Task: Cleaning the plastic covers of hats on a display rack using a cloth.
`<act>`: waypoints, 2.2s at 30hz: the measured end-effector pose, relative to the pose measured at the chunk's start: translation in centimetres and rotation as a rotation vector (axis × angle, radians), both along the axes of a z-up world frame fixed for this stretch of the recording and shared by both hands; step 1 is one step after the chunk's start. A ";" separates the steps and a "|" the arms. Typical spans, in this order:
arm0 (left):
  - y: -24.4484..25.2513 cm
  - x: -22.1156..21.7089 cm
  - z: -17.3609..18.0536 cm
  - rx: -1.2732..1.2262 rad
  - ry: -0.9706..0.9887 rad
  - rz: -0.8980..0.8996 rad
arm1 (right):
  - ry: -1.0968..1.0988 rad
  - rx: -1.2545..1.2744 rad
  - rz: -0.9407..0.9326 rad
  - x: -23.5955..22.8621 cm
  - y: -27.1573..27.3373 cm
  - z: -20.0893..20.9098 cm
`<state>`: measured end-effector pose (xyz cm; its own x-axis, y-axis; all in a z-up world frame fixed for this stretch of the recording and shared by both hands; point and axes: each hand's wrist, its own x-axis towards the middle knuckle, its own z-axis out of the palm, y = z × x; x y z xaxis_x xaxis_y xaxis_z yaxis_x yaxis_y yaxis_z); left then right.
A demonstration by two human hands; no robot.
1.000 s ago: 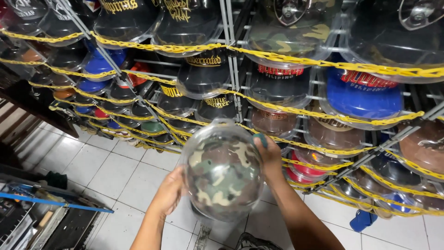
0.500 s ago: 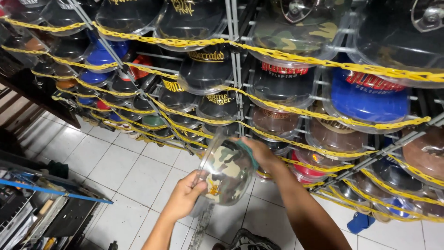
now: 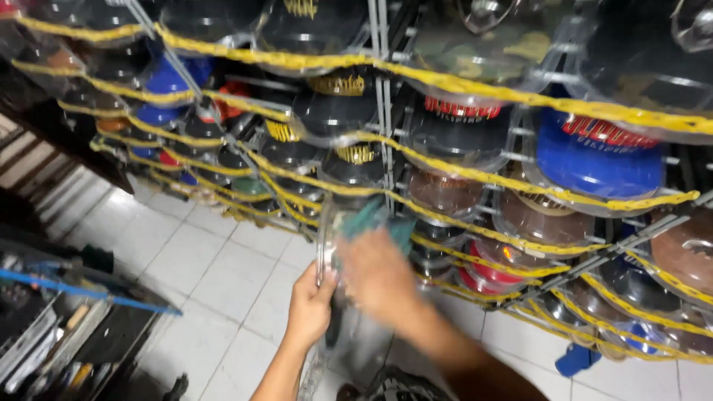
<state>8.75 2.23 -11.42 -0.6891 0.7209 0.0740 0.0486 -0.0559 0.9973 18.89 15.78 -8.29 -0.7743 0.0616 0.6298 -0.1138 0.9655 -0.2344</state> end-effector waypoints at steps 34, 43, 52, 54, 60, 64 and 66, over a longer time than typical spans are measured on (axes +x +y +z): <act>-0.6 2.7 -0.2 0.714 -0.840 0.491 | 0.251 -0.918 -0.402 8.3 -4.8 -9.0; -3.0 1.9 -3.9 0.719 -0.748 0.254 | -0.152 -1.274 -0.424 4.5 3.3 -8.5; -5.1 1.6 -9.3 0.504 -0.621 0.306 | 0.011 -2.066 -0.341 0.4 5.7 -0.4; -5.7 0.9 -9.4 0.482 -0.589 0.303 | 0.013 -1.982 -0.311 0.7 5.0 -0.3; -6.7 -2.2 -10.9 0.243 -0.514 0.434 | -0.150 -0.730 -0.028 -0.9 1.2 -0.8; -7.2 -3.7 -8.4 0.327 -0.578 0.438 | 0.087 -0.188 -0.029 -3.7 -2.6 -2.5; -7.6 -5.0 -7.7 0.334 -0.580 0.445 | 0.144 -0.099 0.043 -5.0 -4.2 -3.0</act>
